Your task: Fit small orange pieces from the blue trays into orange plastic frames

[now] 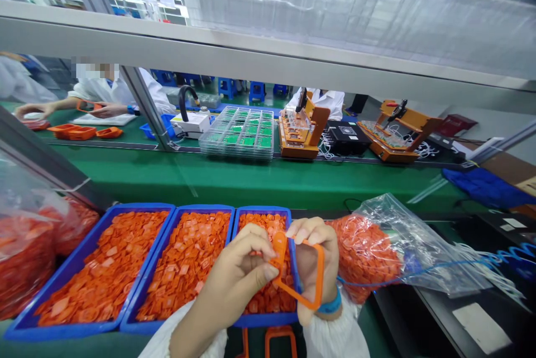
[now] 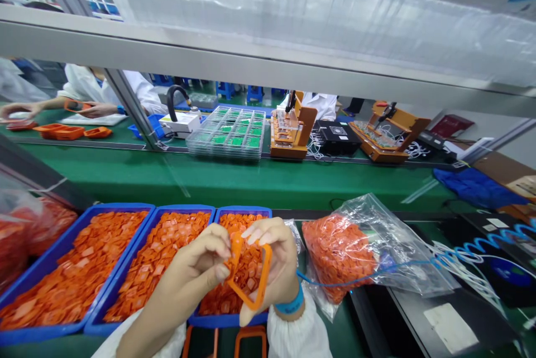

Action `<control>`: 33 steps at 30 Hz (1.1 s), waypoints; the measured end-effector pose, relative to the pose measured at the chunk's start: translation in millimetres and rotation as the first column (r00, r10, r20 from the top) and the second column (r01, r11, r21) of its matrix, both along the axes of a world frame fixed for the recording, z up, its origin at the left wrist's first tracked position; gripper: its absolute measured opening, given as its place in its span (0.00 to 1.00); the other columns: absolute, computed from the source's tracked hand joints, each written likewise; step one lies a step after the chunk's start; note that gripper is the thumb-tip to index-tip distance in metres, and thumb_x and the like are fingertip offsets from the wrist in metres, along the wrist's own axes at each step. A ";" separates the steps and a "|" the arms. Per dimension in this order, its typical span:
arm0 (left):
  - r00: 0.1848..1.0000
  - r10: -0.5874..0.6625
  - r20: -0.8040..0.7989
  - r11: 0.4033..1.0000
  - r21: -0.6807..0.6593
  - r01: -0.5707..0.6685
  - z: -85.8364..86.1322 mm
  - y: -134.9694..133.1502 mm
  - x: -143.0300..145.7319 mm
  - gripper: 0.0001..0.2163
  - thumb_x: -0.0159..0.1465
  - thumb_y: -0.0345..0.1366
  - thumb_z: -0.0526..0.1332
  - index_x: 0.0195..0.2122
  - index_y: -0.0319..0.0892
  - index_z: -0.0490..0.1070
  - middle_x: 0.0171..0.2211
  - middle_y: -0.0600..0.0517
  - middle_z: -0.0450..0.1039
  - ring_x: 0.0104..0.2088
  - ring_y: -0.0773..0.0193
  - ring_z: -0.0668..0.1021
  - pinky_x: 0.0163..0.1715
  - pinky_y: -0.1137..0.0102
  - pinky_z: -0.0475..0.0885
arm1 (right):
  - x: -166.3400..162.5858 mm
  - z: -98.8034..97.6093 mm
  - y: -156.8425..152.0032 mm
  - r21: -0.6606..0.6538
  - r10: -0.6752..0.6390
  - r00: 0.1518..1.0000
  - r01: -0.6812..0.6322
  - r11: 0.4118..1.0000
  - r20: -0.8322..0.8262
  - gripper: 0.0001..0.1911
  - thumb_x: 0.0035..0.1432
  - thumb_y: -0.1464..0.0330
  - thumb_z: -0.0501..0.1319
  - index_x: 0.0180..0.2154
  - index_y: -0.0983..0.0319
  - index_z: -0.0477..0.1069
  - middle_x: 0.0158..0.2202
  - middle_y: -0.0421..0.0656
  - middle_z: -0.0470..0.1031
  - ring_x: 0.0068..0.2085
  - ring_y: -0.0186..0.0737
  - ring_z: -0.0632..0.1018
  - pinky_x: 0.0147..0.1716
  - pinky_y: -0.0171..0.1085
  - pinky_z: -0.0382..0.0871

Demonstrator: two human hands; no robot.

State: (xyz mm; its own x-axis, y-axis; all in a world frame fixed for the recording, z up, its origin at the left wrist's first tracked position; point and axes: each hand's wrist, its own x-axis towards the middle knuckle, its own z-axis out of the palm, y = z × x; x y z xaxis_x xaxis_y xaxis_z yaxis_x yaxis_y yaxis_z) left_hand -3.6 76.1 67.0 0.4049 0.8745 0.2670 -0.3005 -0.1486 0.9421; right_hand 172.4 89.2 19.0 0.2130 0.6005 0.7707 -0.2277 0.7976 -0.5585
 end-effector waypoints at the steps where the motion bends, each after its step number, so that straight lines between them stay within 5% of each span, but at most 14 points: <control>1: 0.998 -0.041 0.037 0.996 -0.080 0.044 -2.2 0.3 0.6 0.12 0.68 0.46 0.75 0.43 0.45 0.78 0.39 0.51 0.75 0.36 0.67 0.79 0.35 0.76 0.77 | -0.4 2.8 -0.7 0.006 -0.002 1.000 0.002 1.000 0.008 0.47 0.37 0.34 0.78 0.54 0.48 0.71 0.39 0.41 0.72 0.38 0.48 0.79 0.40 0.49 0.80; 4: 0.959 -0.261 0.106 0.901 -0.331 0.282 -7.7 2.4 1.5 0.27 0.64 0.50 0.77 0.58 0.47 0.69 0.37 0.52 0.79 0.30 0.65 0.82 0.28 0.74 0.78 | -1.4 11.4 -3.3 0.009 0.010 0.999 -0.011 1.000 0.050 0.40 0.45 0.34 0.75 0.53 0.48 0.73 0.37 0.41 0.72 0.37 0.48 0.79 0.38 0.47 0.79; 7: 0.910 -0.401 0.104 0.822 -0.399 0.407 -10.8 5.4 1.7 0.32 0.62 0.54 0.77 0.58 0.41 0.70 0.34 0.49 0.81 0.28 0.63 0.84 0.26 0.75 0.78 | -2.1 17.3 -5.8 0.017 0.033 0.997 -0.034 0.999 0.073 0.36 0.50 0.36 0.74 0.52 0.48 0.75 0.36 0.41 0.72 0.35 0.47 0.79 0.35 0.46 0.79; 11: 0.898 -0.432 0.082 0.829 -0.356 0.431 -13.3 6.4 0.2 0.28 0.63 0.59 0.75 0.43 0.38 0.72 0.26 0.52 0.78 0.17 0.73 0.74 0.18 0.81 0.66 | -1.1 18.3 -6.4 0.052 0.050 0.991 -0.056 0.997 0.120 0.44 0.38 0.38 0.80 0.54 0.49 0.75 0.37 0.41 0.74 0.35 0.46 0.79 0.35 0.45 0.79; 19: 0.913 -0.408 0.010 0.866 -0.313 0.391 -7.0 4.2 -3.2 0.28 0.64 0.60 0.73 0.43 0.39 0.70 0.25 0.59 0.70 0.14 0.80 0.62 0.13 0.83 0.56 | -0.8 16.3 -3.2 0.144 0.047 0.985 -0.072 0.987 0.168 0.45 0.38 0.39 0.81 0.54 0.49 0.75 0.35 0.39 0.74 0.33 0.43 0.78 0.33 0.44 0.77; 23: 0.918 -0.395 0.027 0.864 -0.329 0.381 -5.5 4.1 -0.9 0.29 0.60 0.59 0.77 0.45 0.39 0.74 0.24 0.58 0.73 0.16 0.76 0.69 0.16 0.81 0.62 | -4.8 9.7 -1.6 0.078 0.042 0.999 -0.043 0.996 0.018 0.45 0.37 0.33 0.77 0.51 0.48 0.74 0.34 0.39 0.72 0.33 0.45 0.77 0.32 0.45 0.75; 27: 0.950 -0.301 -0.087 0.930 -0.250 0.271 -7.5 4.0 -2.6 0.40 0.48 0.45 0.87 0.61 0.44 0.78 0.30 0.55 0.82 0.25 0.69 0.80 0.27 0.78 0.73 | -5.6 6.2 1.8 0.023 0.026 0.969 -0.021 1.000 -0.247 0.50 0.28 0.27 0.74 0.48 0.48 0.72 0.34 0.38 0.69 0.32 0.44 0.75 0.30 0.43 0.71; 33: 0.941 -0.234 -0.243 0.965 0.062 0.256 -2.7 7.8 -6.6 0.26 0.64 0.46 0.78 0.62 0.48 0.80 0.31 0.53 0.86 0.24 0.67 0.82 0.29 0.76 0.76 | 0.6 5.4 4.5 0.022 0.022 0.952 -0.016 1.000 -0.305 0.53 0.24 0.26 0.74 0.48 0.48 0.69 0.35 0.36 0.66 0.33 0.43 0.74 0.32 0.42 0.72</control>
State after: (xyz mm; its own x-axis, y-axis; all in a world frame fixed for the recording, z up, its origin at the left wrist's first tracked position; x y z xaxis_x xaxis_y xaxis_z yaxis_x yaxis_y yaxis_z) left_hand -10.3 83.9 64.4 0.6640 0.7164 0.2141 -0.1133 -0.1867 0.9759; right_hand 173.1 93.8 24.4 0.4287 0.5923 0.6822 -0.4002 0.8015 -0.4444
